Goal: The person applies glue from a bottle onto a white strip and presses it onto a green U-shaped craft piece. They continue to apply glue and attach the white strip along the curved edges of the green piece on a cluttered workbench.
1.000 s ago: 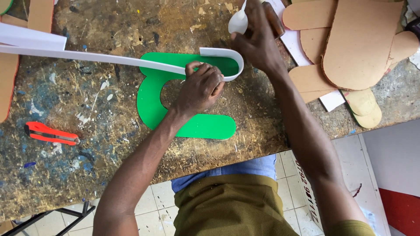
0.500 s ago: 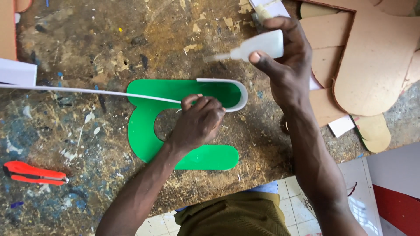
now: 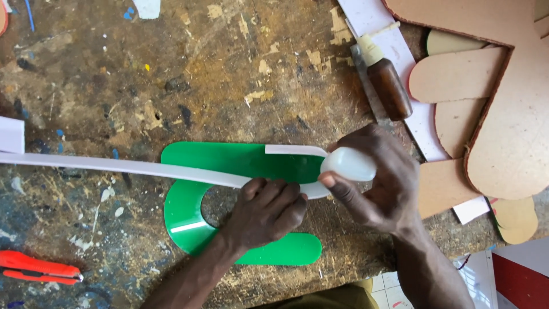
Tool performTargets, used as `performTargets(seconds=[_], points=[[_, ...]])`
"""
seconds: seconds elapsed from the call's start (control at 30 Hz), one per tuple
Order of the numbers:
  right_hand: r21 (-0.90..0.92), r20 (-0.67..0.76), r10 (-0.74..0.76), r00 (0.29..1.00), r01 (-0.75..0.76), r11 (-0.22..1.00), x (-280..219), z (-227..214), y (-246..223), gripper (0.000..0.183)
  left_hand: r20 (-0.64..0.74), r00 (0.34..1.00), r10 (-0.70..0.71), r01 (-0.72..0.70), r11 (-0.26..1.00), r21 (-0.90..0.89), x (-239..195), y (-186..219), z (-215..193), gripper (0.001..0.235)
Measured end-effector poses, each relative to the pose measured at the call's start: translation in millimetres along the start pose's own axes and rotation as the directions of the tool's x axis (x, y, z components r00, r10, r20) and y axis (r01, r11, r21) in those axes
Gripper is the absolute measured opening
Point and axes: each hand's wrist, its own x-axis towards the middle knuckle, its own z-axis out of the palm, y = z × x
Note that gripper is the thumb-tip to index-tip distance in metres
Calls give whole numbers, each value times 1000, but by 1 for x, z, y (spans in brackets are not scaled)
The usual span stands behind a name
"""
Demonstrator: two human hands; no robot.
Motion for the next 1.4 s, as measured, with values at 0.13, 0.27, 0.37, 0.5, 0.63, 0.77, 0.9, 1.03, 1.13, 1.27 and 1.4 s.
performTargets(seconds=[0.13,0.27,0.37,0.5,0.63,0.77,0.9,1.03,1.13,1.27,1.4], points=[[15,86,23,996,-24,1000,11,1,-2,35,24,1000,7,-8,1000,28,3,-1,-2,11],[-2,161,107,981,-109,994,14,2,-2,32,21,1000,8,-8,1000,16,2,-3,-1,7],[21,162,130,978,-135,991,13,2,1,32,24,1000,6,-7,1000,21,2,-3,-1,7],[39,162,123,979,-130,991,17,3,0,34,24,1000,0,-1,1000,19,2,-2,-1,6],[57,156,118,981,-128,990,16,4,2,37,24,1000,2,-2,1000,15,2,-3,0,7],[41,185,146,972,-156,987,12,4,5,38,18,1000,5,-5,1000,3,3,-4,0,6],[82,177,135,975,-152,985,13,5,2,32,34,999,3,-3,1000,7,3,-3,-1,6],[91,182,112,977,-130,987,14,4,4,36,31,999,5,-6,1000,10,3,-4,0,6],[57,143,107,984,-116,992,13,2,6,39,23,1000,-5,5,1000,-4,3,-3,1,5],[30,142,148,979,-153,988,12,-1,8,35,26,1000,-6,6,1000,-3,2,-3,1,9],[-9,161,93,983,-93,996,10,-2,8,36,38,999,-6,6,1000,2,1,-3,0,5]])
